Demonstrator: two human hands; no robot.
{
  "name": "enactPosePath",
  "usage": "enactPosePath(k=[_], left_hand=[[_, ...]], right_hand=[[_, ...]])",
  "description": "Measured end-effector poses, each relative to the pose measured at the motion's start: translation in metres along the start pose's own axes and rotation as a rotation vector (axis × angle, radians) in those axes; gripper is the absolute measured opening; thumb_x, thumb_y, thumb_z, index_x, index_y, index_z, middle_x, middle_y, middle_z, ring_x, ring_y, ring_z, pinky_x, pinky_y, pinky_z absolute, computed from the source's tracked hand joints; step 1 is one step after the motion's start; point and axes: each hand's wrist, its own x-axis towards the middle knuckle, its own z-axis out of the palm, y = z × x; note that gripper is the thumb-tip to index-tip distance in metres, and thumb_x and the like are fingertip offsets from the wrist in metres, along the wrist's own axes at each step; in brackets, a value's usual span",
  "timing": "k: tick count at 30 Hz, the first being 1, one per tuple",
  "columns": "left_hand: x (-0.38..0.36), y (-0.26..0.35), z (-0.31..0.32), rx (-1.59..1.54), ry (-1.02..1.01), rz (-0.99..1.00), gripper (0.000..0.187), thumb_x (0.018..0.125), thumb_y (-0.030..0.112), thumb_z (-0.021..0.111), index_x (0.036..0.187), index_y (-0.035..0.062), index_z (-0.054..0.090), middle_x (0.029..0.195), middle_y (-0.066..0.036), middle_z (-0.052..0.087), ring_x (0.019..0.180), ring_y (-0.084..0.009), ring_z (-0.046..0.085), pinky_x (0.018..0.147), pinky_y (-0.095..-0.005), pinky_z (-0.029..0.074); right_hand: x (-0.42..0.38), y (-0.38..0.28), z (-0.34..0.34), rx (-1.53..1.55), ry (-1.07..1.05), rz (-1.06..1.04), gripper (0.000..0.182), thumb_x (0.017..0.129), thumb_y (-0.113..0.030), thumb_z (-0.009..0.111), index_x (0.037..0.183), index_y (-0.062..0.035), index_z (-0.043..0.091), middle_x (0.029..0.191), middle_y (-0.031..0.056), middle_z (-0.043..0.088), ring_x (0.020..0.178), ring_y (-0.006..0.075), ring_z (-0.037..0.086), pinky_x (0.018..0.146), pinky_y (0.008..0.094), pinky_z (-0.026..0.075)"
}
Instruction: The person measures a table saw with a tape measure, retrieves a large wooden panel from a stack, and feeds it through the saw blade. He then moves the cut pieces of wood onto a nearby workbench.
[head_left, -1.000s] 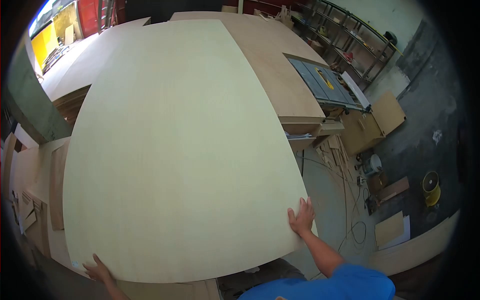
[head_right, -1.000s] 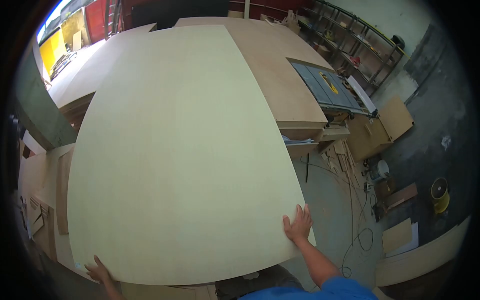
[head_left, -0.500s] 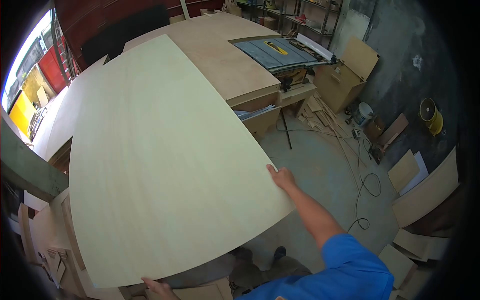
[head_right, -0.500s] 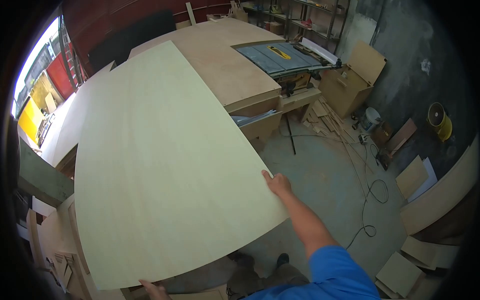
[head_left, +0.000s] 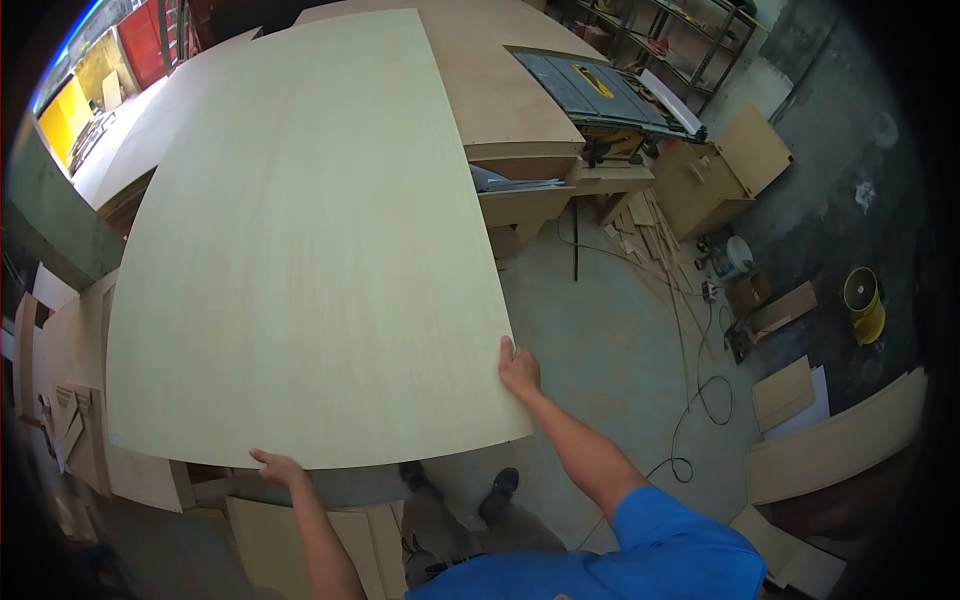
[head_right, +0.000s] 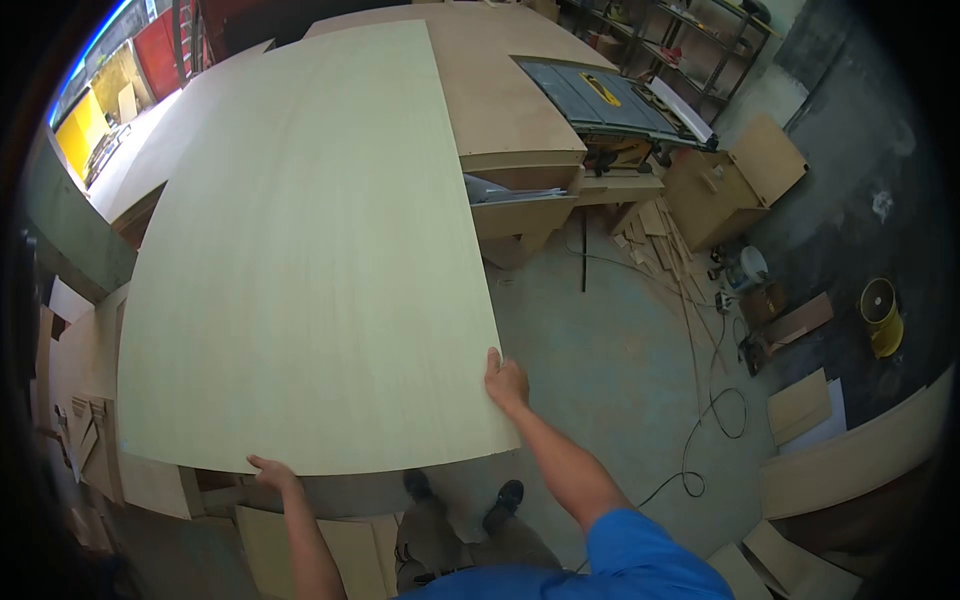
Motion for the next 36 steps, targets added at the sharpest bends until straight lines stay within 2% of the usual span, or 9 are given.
enactPosePath(k=[9,11,18,20,21,22,25,29,36], left_hand=[[0.207,0.005,0.001,0.03,0.006,0.244,0.084,0.097,0.065,0.045,0.096,-0.0171,0.062,0.093,-0.026,0.066,0.085,-0.0368,0.059,0.08,-0.0471,0.048],[0.255,0.024,-0.005,0.091,-0.088,0.277,0.084,0.097,0.065,0.045,0.114,-0.0163,0.061,0.115,-0.03,0.065,0.108,-0.0407,0.063,0.091,-0.0451,0.05],[0.375,0.102,0.01,0.294,-0.222,0.085,0.086,0.095,0.069,0.045,0.113,-0.0126,0.064,0.114,-0.025,0.068,0.104,-0.037,0.064,0.091,-0.0442,0.049],[0.393,0.111,0.018,0.222,-0.233,0.06,0.087,0.095,0.071,0.044,0.111,-0.0122,0.065,0.111,-0.024,0.068,0.1,-0.035,0.065,0.089,-0.0434,0.05],[0.4,0.113,0.019,0.219,-0.242,0.021,0.087,0.095,0.071,0.044,0.109,-0.012,0.066,0.11,-0.023,0.068,0.098,-0.0337,0.065,0.087,-0.0426,0.051],[0.396,0.115,0.022,0.18,-0.258,0.041,0.088,0.095,0.071,0.043,0.108,-0.0122,0.066,0.109,-0.022,0.069,0.097,-0.033,0.065,0.086,-0.0423,0.051],[0.366,0.101,0.012,0.102,-0.274,0.09,0.088,0.096,0.071,0.041,0.106,-0.0127,0.066,0.104,-0.022,0.069,0.092,-0.0312,0.064,0.083,-0.0417,0.051],[0.29,0.074,-0.004,0.169,-0.302,0.17,0.087,0.098,0.068,0.038,0.103,-0.0136,0.066,0.098,-0.021,0.07,0.088,-0.03,0.065,0.08,-0.0428,0.05],[0.066,0.009,-0.043,-0.262,-0.504,-0.004,0.077,0.104,0.057,0.036,0.12,-0.0145,0.058,0.116,-0.019,0.066,0.101,-0.0288,0.063,0.091,-0.0404,0.05]], right_hand=[[-0.145,-0.044,0.108,0.24,-0.094,0.114,0.071,0.103,-0.052,0.038,0.08,0.0107,0.063,0.078,0.0339,0.063,0.083,0.0504,0.065,0.077,0.0502,0.05],[-0.176,-0.05,0.143,0.352,-0.133,0.101,0.064,0.103,-0.048,0.042,0.089,0.0096,0.063,0.079,0.0297,0.066,0.083,0.0462,0.066,0.077,0.0479,0.05],[-0.263,-0.116,0.205,0.773,-0.318,-0.122,0.053,0.106,-0.043,0.042,0.125,0.0047,0.055,0.112,0.0214,0.066,0.109,0.0307,0.062,0.095,0.0386,0.045],[-0.27,-0.132,0.184,0.702,-0.544,0.045,0.054,0.106,-0.044,0.042,0.127,0.0041,0.054,0.111,0.021,0.066,0.109,0.0306,0.062,0.095,0.0386,0.045],[-0.273,-0.133,0.188,0.78,-0.454,0.009,0.051,0.106,-0.045,0.043,0.116,0.0027,0.057,0.092,0.0124,0.062,0.089,0.0211,0.058,0.08,0.0348,0.046],[-0.277,-0.134,0.192,0.852,-0.366,-0.034,0.05,0.105,-0.046,0.045,0.105,0.0014,0.061,0.073,0.0037,0.057,0.07,0.0117,0.054,0.064,0.031,0.047],[-0.27,-0.134,0.131,0.773,-0.546,0.148,0.052,0.105,-0.046,0.045,0.103,0.0033,0.061,0.074,0.0036,0.058,0.071,0.0113,0.053,0.063,0.0317,0.047],[-0.239,-0.063,0.117,0.771,-0.564,0.241,0.053,0.105,-0.044,0.047,0.108,0.0073,0.063,0.097,0.0096,0.065,0.088,0.012,0.055,0.08,0.0303,0.049],[-0.174,0.087,-0.001,0.606,-0.349,0.196,0.052,0.105,-0.044,0.046,0.113,0.0047,0.063,0.097,0.0068,0.066,0.089,0.0119,0.056,0.081,0.031,0.049]])
